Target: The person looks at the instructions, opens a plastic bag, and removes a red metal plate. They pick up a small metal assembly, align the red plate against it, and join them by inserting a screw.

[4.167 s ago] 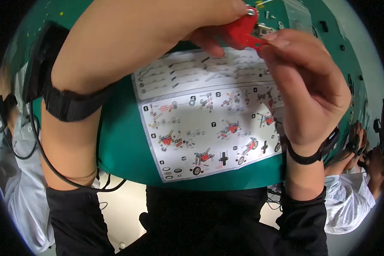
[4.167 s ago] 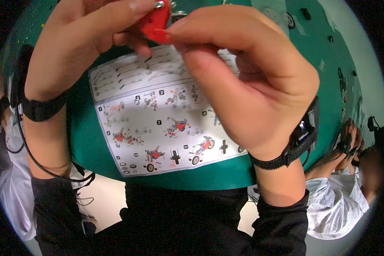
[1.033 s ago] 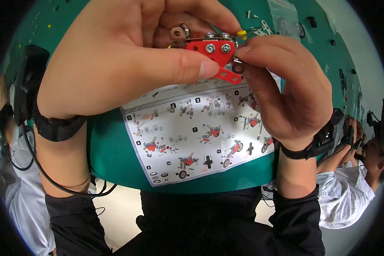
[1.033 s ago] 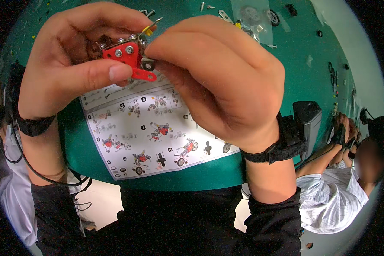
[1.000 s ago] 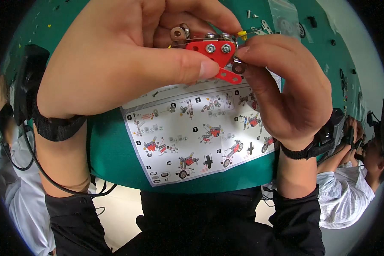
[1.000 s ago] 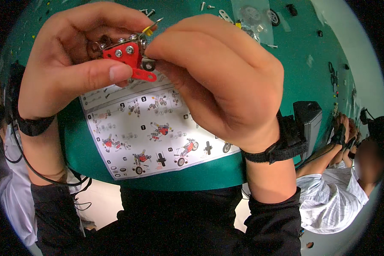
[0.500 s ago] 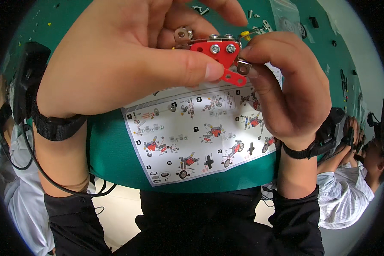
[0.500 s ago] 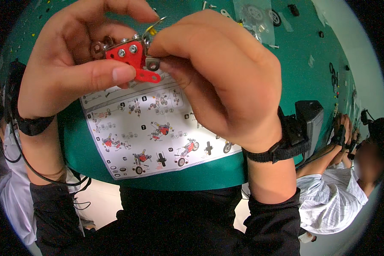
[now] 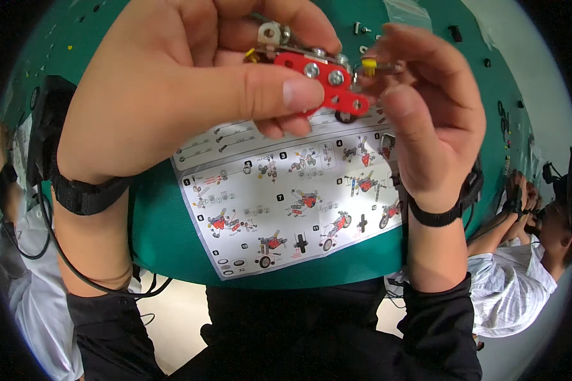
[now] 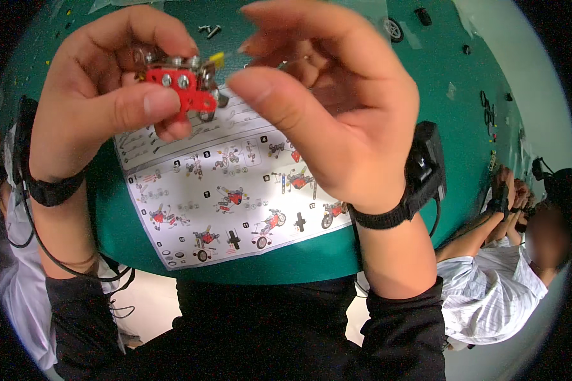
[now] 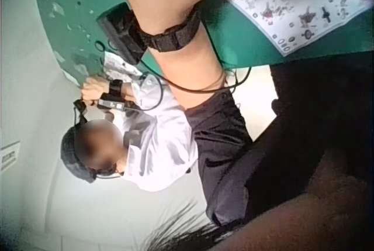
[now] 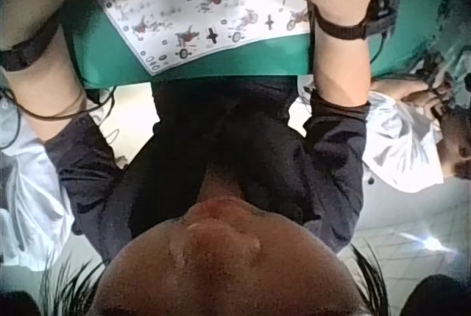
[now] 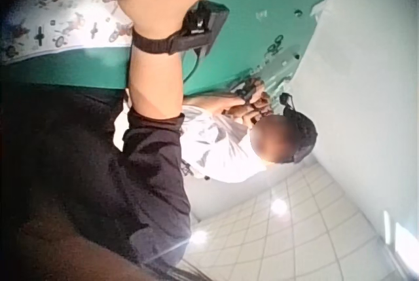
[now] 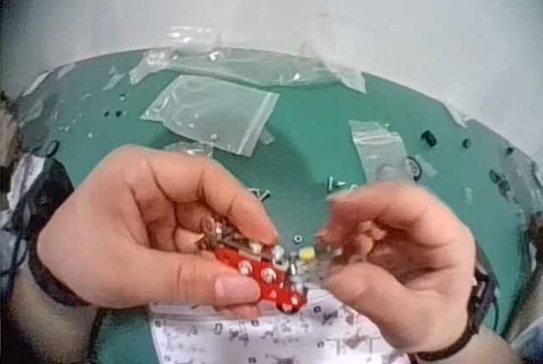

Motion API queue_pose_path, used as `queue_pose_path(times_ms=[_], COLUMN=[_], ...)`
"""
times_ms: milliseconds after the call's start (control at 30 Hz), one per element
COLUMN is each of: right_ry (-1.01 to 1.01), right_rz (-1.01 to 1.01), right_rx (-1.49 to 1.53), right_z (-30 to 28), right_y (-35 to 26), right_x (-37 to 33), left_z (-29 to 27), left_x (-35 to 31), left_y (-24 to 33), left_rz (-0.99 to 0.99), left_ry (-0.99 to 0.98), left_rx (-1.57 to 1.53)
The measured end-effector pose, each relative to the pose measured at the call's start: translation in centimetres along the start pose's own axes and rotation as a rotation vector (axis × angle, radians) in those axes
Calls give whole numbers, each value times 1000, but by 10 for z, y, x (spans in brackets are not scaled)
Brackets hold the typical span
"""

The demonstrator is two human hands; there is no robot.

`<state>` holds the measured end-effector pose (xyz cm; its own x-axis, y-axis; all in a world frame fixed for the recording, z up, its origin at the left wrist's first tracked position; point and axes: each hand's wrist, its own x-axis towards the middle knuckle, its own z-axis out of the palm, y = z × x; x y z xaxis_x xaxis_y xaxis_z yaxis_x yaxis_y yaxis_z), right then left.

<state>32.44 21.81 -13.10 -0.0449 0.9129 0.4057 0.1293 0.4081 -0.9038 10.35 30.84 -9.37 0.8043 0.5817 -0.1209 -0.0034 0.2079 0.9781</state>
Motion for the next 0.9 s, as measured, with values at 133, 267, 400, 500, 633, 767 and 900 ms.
queue_pose_path(times_ms=[133,267,400,500,633,767,900], right_ry=[-242,-266,-255,-235,-246,-246,-240], right_rz=[-88,-85,-58,-56,-53,-64,-17], right_rx=[-9,96,136,148,152,151,183], right_z=[-17,-13,-6,-4,-5,-4,-3], right_y=[10,7,2,3,6,6,7], right_x=[6,4,3,2,2,4,1], left_z=[7,5,6,6,8,6,5], left_x=[1,-2,-5,-5,-4,-5,-4], left_y=[-18,-10,-13,-10,-15,-15,-13], left_rz=[106,-76,-65,-108,-84,-53,-100], left_ry=[47,22,28,23,21,21,25], left_rx=[43,-29,-67,-77,-61,-39,-39])
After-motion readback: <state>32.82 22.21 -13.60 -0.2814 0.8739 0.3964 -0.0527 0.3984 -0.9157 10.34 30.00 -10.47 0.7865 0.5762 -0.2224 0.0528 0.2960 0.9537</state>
